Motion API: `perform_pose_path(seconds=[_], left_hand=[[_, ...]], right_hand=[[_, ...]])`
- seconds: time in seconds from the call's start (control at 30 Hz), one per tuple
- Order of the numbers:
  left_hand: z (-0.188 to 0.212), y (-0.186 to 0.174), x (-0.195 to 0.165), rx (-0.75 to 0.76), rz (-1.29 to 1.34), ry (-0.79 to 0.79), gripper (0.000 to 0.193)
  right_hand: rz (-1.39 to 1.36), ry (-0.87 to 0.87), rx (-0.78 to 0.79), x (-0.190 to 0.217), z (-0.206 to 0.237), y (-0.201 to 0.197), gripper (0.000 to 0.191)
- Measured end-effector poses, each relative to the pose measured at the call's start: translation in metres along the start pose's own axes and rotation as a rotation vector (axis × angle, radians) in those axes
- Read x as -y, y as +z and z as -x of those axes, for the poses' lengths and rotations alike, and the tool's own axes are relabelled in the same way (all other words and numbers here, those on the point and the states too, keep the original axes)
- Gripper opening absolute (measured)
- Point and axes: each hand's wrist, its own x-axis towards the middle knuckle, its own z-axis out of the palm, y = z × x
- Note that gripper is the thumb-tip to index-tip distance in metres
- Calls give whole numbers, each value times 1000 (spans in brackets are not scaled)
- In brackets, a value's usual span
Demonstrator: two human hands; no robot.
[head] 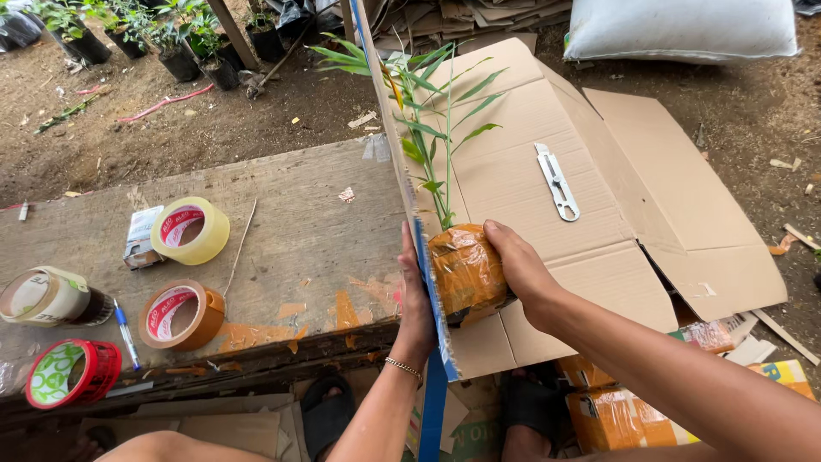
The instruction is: The person folds and cuts a cardboard box with a utility knife, places a plastic-wrapped potted plant into the box, and folds a blue printed cardboard sleeve around the box, pressing the flaps closed. They work on a wooden bench with rolls of tape and a marker nearby.
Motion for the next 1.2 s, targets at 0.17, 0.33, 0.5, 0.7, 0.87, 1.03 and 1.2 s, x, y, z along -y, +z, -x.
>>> perform_pose_path(seconds=[0.17,0.33,0.5,0.7,0.87,1.03,1.2], left_hand=[[-2,8,-4,-20,67,18,98],[-4,6,5,-46,37,84,91],[-4,4,10,-44,108,94,87],[-2,2,4,-41,112,69,86],[-1,1,8,-4,123,118,97],[0,-1,9,-32,20,89,120],[-6,0,5,-54,-61,84,123]], right_hand=[[29,-49,16,3,2,2,68],[49,-125,72,-2,0,-1,68],[51,-119,91,1,5,-4,73],[56,-110,141,8,18,-3,61],[126,-99,139,6,18,-1,78],[182,24,107,4,11,0,89],[170,47,102,-9,-4,-6,94]])
